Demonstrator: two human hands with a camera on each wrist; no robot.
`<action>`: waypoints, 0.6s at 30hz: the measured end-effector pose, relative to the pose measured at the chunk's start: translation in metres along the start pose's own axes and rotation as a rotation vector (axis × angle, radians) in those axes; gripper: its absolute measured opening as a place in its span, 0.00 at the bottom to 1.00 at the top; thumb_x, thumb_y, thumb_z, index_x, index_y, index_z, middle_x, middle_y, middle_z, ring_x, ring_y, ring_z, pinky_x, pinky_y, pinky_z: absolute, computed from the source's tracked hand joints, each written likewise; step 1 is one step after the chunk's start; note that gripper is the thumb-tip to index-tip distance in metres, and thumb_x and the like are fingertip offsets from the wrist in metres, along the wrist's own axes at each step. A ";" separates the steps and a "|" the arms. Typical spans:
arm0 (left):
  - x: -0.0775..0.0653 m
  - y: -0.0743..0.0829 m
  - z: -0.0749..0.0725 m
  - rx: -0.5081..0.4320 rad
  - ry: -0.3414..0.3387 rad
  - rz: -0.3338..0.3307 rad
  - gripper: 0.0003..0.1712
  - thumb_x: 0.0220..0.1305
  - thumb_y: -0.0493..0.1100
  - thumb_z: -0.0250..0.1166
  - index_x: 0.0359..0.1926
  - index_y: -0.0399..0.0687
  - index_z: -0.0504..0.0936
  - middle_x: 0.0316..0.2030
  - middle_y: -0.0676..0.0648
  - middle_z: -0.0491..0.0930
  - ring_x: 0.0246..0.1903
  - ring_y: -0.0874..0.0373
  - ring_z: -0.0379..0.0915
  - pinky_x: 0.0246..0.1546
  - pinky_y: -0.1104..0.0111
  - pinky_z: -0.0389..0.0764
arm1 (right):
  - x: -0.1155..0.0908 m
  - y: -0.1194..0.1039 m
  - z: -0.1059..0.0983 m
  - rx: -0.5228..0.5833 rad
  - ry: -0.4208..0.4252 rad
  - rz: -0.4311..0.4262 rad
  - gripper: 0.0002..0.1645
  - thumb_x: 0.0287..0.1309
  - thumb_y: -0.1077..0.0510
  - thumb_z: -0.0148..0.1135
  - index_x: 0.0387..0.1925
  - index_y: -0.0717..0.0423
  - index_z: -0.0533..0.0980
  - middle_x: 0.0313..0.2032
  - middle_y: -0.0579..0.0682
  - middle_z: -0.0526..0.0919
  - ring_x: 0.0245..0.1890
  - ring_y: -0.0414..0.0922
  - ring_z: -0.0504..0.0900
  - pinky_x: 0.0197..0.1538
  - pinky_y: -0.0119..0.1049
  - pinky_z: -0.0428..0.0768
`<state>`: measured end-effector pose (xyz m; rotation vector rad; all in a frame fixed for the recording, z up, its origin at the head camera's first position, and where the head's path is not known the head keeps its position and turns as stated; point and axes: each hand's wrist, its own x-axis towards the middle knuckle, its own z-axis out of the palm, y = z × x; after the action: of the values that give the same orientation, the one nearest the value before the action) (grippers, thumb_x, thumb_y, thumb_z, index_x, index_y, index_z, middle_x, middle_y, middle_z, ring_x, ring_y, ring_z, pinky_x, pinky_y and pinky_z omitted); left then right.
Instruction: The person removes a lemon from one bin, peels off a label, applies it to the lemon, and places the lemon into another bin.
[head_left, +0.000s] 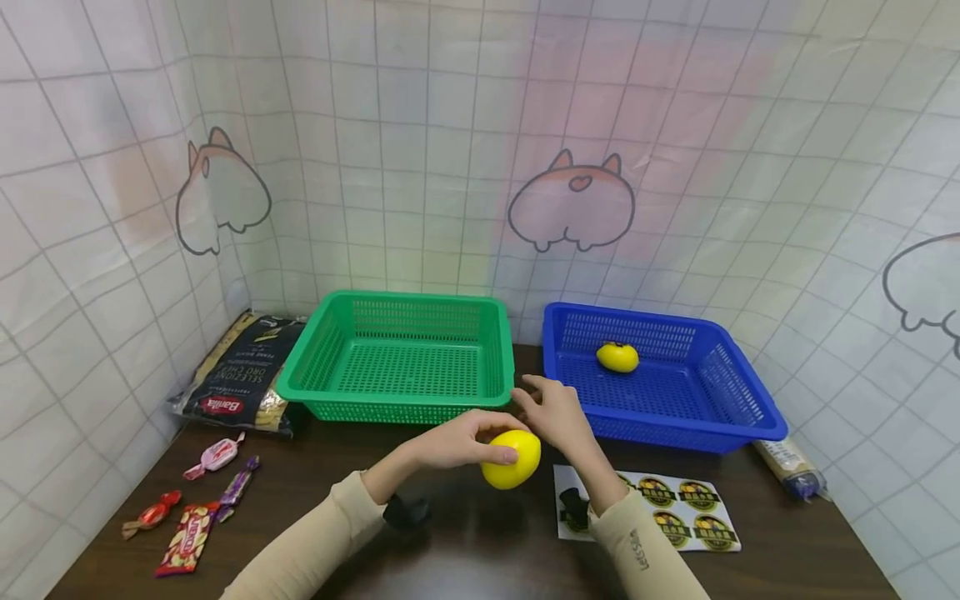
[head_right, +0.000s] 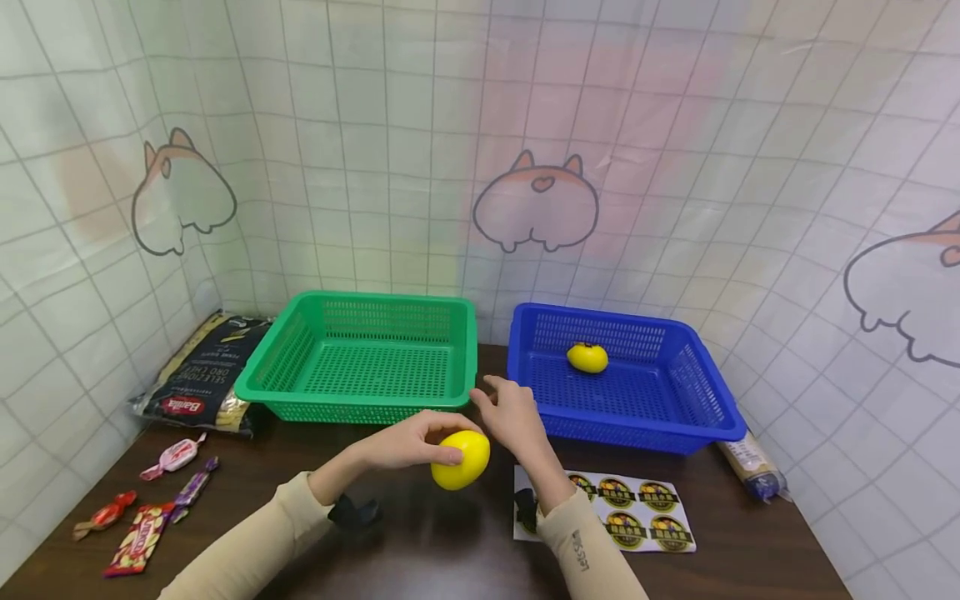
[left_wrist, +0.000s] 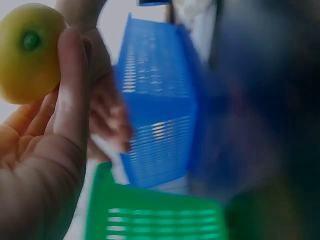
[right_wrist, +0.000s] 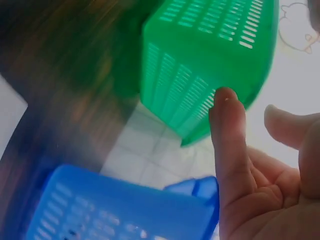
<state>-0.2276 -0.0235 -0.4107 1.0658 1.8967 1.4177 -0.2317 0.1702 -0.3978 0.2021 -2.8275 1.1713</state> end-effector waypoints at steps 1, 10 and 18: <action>0.000 -0.004 0.002 0.006 -0.010 -0.015 0.32 0.65 0.64 0.63 0.61 0.49 0.76 0.48 0.42 0.81 0.39 0.64 0.77 0.43 0.71 0.82 | -0.002 0.001 -0.003 0.006 -0.005 -0.005 0.26 0.68 0.49 0.59 0.61 0.60 0.76 0.39 0.56 0.90 0.34 0.46 0.89 0.36 0.38 0.86; -0.004 -0.028 0.015 0.092 -0.059 -0.085 0.30 0.65 0.65 0.61 0.58 0.50 0.79 0.42 0.52 0.82 0.36 0.69 0.74 0.40 0.76 0.79 | -0.026 0.013 -0.030 -0.070 -0.219 -0.097 0.15 0.69 0.52 0.59 0.48 0.55 0.83 0.36 0.54 0.90 0.30 0.44 0.87 0.33 0.32 0.82; -0.007 -0.042 0.021 0.090 0.008 -0.184 0.28 0.64 0.63 0.63 0.54 0.50 0.82 0.34 0.58 0.80 0.29 0.69 0.71 0.29 0.76 0.73 | -0.033 0.042 -0.048 -0.143 -0.418 -0.138 0.14 0.63 0.53 0.65 0.44 0.57 0.84 0.37 0.49 0.90 0.32 0.37 0.82 0.34 0.32 0.80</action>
<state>-0.2182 -0.0240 -0.4577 0.9004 2.0240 1.2466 -0.2043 0.2367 -0.3966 0.6954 -3.1664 0.9897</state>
